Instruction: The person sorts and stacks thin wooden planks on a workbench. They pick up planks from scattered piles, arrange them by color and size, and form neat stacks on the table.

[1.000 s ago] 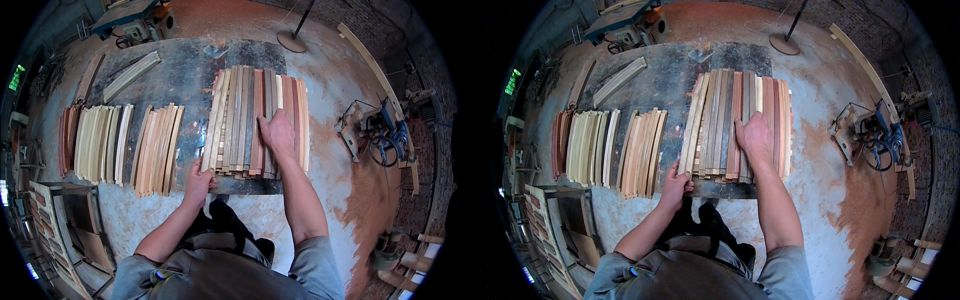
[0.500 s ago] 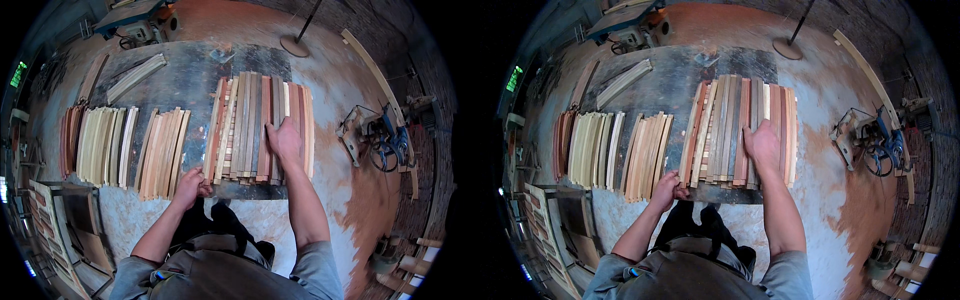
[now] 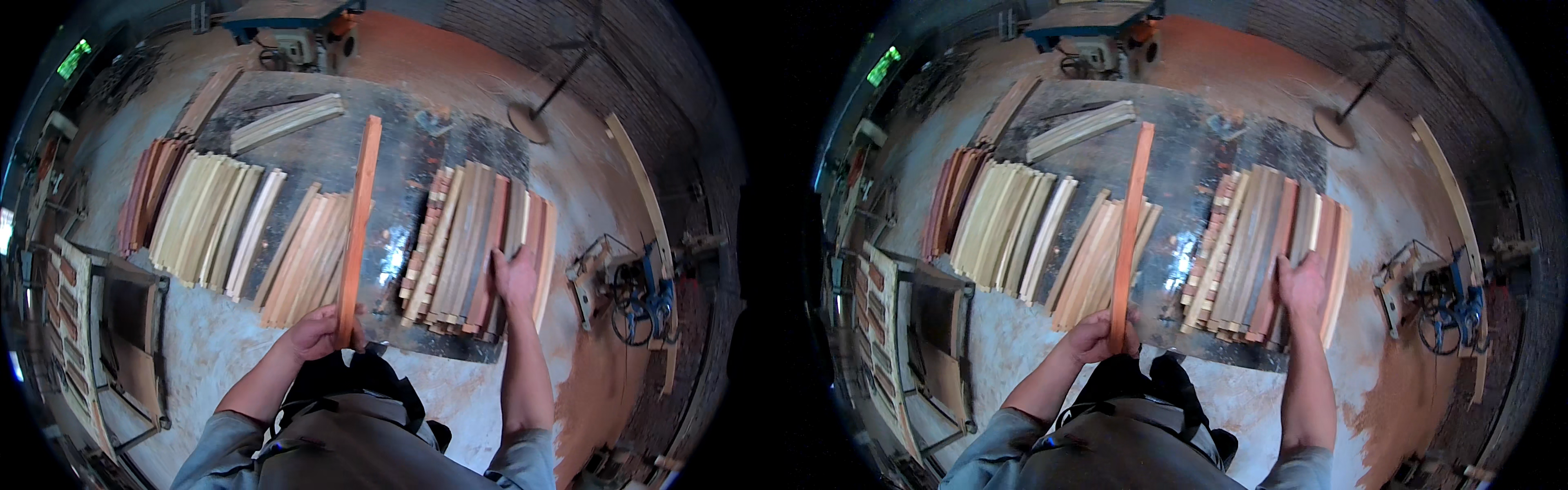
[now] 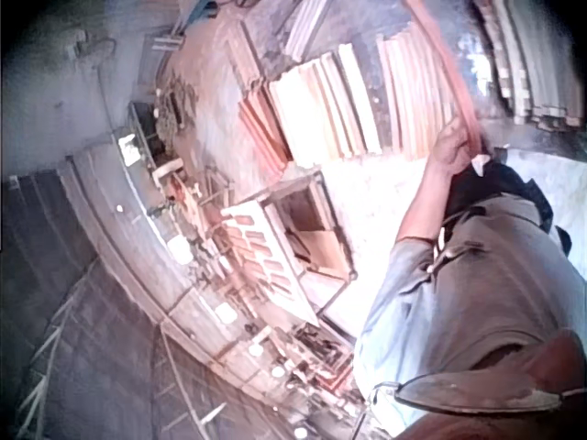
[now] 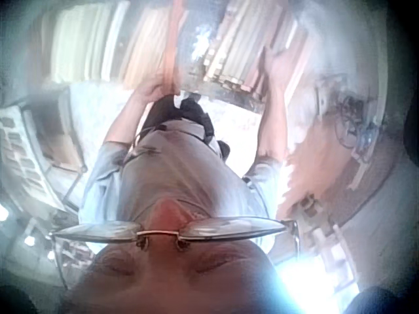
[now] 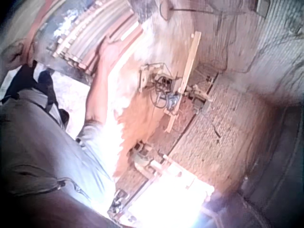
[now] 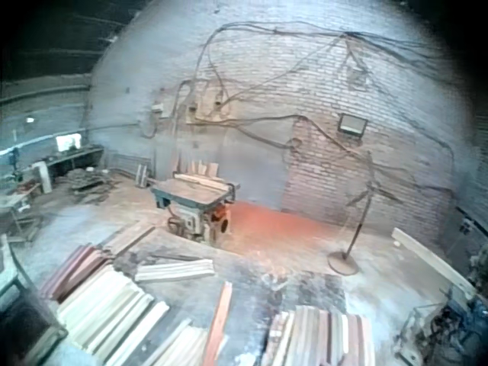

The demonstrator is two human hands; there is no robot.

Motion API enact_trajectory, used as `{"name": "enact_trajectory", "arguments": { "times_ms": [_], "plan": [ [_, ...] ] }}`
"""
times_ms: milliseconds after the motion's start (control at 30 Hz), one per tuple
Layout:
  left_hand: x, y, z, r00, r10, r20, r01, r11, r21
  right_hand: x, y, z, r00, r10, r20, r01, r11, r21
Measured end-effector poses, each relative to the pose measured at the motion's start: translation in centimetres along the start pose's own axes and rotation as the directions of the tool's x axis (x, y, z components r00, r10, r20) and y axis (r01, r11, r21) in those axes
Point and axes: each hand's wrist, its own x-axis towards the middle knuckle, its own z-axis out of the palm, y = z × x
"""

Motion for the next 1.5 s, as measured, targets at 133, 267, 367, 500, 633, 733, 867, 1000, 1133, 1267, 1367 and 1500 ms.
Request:
{"name": "enact_trajectory", "arguments": {
  "times_ms": [133,267,367,500,633,733,867,1000,1133,1267,1367,1500],
  "plan": [
    [-0.3,3.8,-2.4,0.925,0.056,-0.377,-0.003,0.99,0.14,-0.2,-0.2,0.3,1.0,-0.017,-0.003,0.016,1.0,-0.019],
    [-2.3,5.8,-4.6,0.956,0.154,-0.25,-0.2,0.965,-0.17,0.1,0.3,1.2,0.994,-0.082,-0.076,0.082,0.997,-0.005],
    [-4.8,7.8,-5.3,0.948,0.207,-0.242,-0.264,0.936,-0.231,0.7,0.7,1.7,0.991,-0.103,-0.083,0.105,0.994,0.017],
    [-6.9,10.1,-7.1,0.915,0.204,-0.348,-0.286,0.937,-0.202,1.4,1.4,2.6,0.994,-0.098,-0.042,0.099,0.995,0.03],
    [-8.9,13.7,-11.4,0.756,0.305,-0.579,-0.067,0.916,0.394,0.4,0.2,1.8,0.995,-0.103,0.006,0.101,0.988,0.118],
    [-10.4,17.6,-12.8,0.496,0.632,-0.596,0.325,0.501,0.802,1.0,1.5,2.8,0.988,-0.149,-0.042,0.154,0.969,0.191],
    [-14.5,24.5,-15.4,0.307,0.747,-0.59,0.577,0.347,0.739,1.5,2.5,3.3,0.984,-0.171,-0.044,0.176,0.962,0.207],
    [-18.7,30.3,-22.0,0.261,0.945,-0.195,0.766,-0.08,0.638,1.9,2.7,3.7,0.988,-0.144,-0.052,0.151,0.973,0.174],
    [-19.5,35.9,-24.6,0.212,0.96,-0.183,0.876,-0.104,0.47,1.9,2.9,3.6,0.994,-0.082,-0.072,0.086,0.995,0.056],
    [-20.2,39.2,-27.2,0.258,0.947,-0.191,0.894,-0.159,0.418,2.3,3.5,4.0,0.994,-0.063,-0.092,0.061,0.998,-0.029],
    [-20.7,40.2,-29.2,0.205,0.964,-0.171,0.911,-0.124,0.394,2.1,2.9,3.7,0.996,-0.058,-0.069,0.056,0.998,-0.041],
    [-20.0,41.2,-29.8,0.169,0.979,-0.117,0.941,-0.125,0.313,1.1,1.7,3.5,0.996,-0.039,-0.084,0.037,0.999,-0.028]
  ]
}}
